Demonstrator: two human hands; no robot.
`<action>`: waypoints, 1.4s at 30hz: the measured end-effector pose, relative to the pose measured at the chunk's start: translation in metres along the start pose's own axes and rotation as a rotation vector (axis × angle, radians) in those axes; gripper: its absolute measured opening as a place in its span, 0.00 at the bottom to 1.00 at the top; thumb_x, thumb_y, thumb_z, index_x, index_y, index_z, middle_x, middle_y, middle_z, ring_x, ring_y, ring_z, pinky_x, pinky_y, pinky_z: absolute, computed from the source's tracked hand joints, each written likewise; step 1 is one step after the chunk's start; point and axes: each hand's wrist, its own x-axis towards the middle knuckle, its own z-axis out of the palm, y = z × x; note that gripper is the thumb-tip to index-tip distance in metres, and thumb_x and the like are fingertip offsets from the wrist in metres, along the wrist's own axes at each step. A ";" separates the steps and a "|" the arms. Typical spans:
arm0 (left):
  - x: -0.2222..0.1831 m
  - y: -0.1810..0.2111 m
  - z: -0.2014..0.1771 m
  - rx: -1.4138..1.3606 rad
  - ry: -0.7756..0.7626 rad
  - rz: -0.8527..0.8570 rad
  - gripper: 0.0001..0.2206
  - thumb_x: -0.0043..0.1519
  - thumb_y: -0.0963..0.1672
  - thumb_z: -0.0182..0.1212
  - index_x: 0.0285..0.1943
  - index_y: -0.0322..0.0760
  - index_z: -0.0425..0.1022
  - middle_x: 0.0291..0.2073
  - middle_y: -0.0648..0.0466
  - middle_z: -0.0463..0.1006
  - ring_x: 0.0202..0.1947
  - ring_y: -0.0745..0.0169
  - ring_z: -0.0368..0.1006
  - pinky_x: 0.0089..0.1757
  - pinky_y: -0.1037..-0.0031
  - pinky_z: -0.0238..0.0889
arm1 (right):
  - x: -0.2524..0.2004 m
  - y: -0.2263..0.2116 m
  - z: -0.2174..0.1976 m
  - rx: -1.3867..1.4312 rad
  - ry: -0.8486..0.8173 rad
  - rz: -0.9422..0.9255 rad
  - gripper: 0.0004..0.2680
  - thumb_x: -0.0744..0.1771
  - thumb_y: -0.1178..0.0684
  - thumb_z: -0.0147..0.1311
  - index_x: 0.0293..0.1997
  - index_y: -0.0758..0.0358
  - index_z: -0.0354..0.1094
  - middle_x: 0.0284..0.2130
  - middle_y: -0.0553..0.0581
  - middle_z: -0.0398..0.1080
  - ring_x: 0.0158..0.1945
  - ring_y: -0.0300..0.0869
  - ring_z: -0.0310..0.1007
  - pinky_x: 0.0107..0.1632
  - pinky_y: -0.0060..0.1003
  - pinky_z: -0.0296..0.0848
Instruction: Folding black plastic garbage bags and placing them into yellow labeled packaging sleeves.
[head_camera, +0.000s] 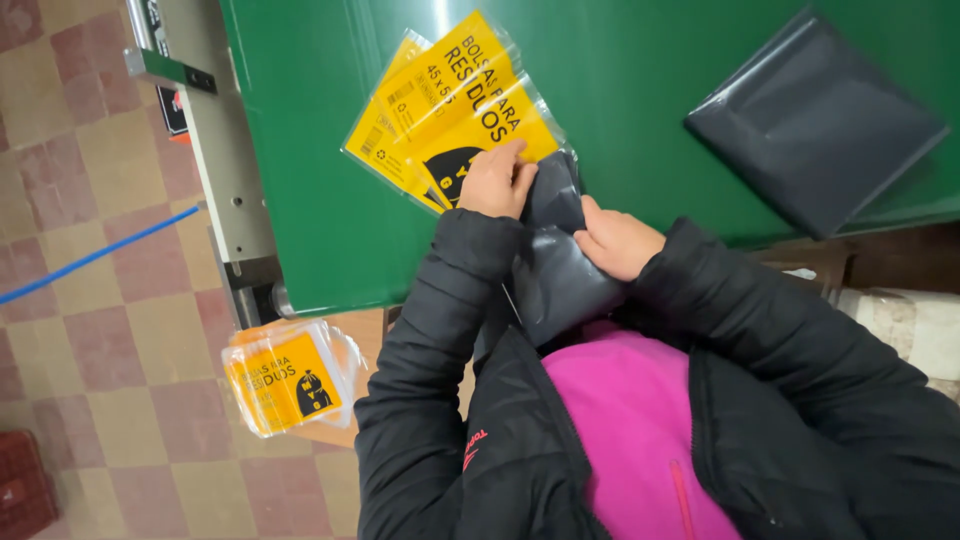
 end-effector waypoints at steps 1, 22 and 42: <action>0.000 0.002 -0.002 0.042 -0.007 -0.006 0.12 0.57 0.41 0.68 0.48 0.32 0.77 0.33 0.49 0.79 0.38 0.44 0.73 0.42 0.60 0.66 | 0.000 0.000 0.001 0.012 -0.031 0.011 0.23 0.69 0.49 0.45 0.65 0.82 0.47 0.41 0.78 0.72 0.45 0.67 0.73 0.47 0.54 0.72; -0.048 0.051 -0.071 0.226 -0.079 0.277 0.07 0.59 0.42 0.67 0.43 0.38 0.76 0.33 0.50 0.74 0.36 0.48 0.71 0.36 0.62 0.67 | 0.025 -0.014 -0.050 -0.084 0.080 0.001 0.18 0.65 0.42 0.57 0.53 0.64 0.63 0.32 0.69 0.75 0.38 0.62 0.76 0.40 0.54 0.72; -0.170 0.009 -0.031 -0.099 -0.238 -0.357 0.07 0.58 0.45 0.65 0.32 0.37 0.78 0.22 0.48 0.78 0.23 0.51 0.77 0.29 0.66 0.69 | -0.021 0.000 -0.077 0.194 -0.097 0.224 0.10 0.69 0.51 0.49 0.31 0.64 0.71 0.18 0.55 0.75 0.17 0.42 0.74 0.24 0.36 0.71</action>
